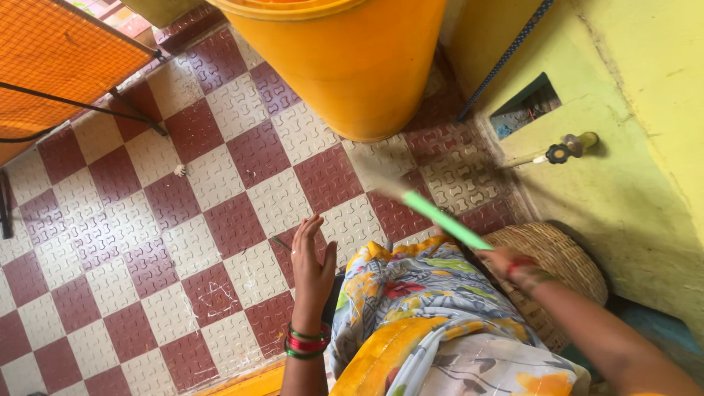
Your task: The person sweeps the checkered tiled floor with a broom, moving a bag and a basket out of the way to reach different areas.
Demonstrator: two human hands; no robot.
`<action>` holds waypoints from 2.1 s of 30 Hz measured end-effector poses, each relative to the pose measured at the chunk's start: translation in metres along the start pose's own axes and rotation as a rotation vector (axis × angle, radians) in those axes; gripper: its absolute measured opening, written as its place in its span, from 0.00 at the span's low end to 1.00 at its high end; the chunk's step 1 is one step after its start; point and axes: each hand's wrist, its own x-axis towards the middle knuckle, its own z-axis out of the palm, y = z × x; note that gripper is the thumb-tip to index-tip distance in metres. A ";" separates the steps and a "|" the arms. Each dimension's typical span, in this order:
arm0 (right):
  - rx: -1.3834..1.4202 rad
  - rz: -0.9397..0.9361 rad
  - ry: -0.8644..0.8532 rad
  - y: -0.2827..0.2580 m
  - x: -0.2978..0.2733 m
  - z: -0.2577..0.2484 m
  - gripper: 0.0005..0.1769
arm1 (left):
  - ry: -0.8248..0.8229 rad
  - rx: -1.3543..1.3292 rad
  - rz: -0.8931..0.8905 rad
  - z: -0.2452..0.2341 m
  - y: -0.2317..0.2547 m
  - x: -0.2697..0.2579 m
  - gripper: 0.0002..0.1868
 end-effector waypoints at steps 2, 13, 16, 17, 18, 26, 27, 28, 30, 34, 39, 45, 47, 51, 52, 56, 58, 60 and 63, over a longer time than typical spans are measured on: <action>0.019 0.112 -0.016 0.014 -0.009 -0.009 0.21 | -0.022 -0.013 -0.054 -0.005 -0.011 -0.010 0.27; 0.072 0.013 -0.145 -0.143 0.106 0.033 0.39 | 0.035 0.004 -0.116 -0.036 -0.030 -0.041 0.26; 0.089 0.000 -0.142 -0.179 0.115 0.039 0.46 | 0.043 -0.002 -0.121 -0.042 -0.034 -0.043 0.27; 0.113 0.024 -0.136 -0.182 0.115 0.039 0.49 | 0.041 -0.012 -0.124 -0.043 -0.036 -0.043 0.27; 0.164 0.049 -0.118 -0.179 0.113 0.036 0.51 | 0.039 -0.023 -0.127 -0.043 -0.037 -0.044 0.27; -0.060 -0.395 -0.119 -0.061 0.024 0.001 0.27 | 0.025 -0.101 -0.168 -0.026 -0.049 -0.043 0.27; 0.072 -0.211 -0.134 -0.050 0.009 0.000 0.25 | 0.011 -0.115 -0.181 -0.024 -0.050 -0.045 0.28; 0.203 -0.026 -0.149 -0.037 -0.009 -0.003 0.23 | -0.005 -0.121 -0.176 -0.020 -0.051 -0.044 0.27; 0.276 0.145 -0.105 -0.028 -0.024 -0.016 0.22 | -0.021 -0.132 -0.162 -0.010 -0.050 -0.037 0.27; 0.462 0.291 -0.005 -0.020 -0.018 -0.059 0.14 | -0.029 -0.152 -0.115 0.004 -0.037 -0.018 0.26; 0.108 0.115 0.170 -0.017 0.045 -0.086 0.19 | -0.056 -0.121 -0.028 0.020 -0.011 0.003 0.26; -0.163 0.201 0.226 0.023 0.020 -0.082 0.21 | -0.016 -0.116 0.011 0.034 0.006 0.016 0.26; -0.128 0.292 0.243 0.033 0.016 -0.092 0.23 | -0.029 -0.103 -0.027 0.034 0.008 0.017 0.27; 0.051 0.453 0.197 0.029 0.038 -0.105 0.30 | -0.050 -0.085 -0.074 0.038 0.017 0.012 0.27; 0.076 0.458 0.175 0.030 0.043 -0.109 0.31 | -0.050 -0.091 -0.086 0.040 0.020 0.014 0.27; -0.049 0.316 0.162 0.044 0.059 -0.111 0.30 | -0.035 -0.082 -0.083 0.044 0.027 0.015 0.27; 0.112 0.363 0.161 0.054 0.077 -0.092 0.28 | -0.034 -0.066 -0.072 0.049 0.031 0.015 0.27; 0.326 0.407 0.113 0.055 0.108 -0.077 0.27 | -0.041 -0.044 -0.077 0.051 0.034 0.016 0.27; 0.687 0.491 0.028 0.053 0.129 -0.080 0.26 | -0.049 -0.040 -0.078 0.055 0.037 0.018 0.26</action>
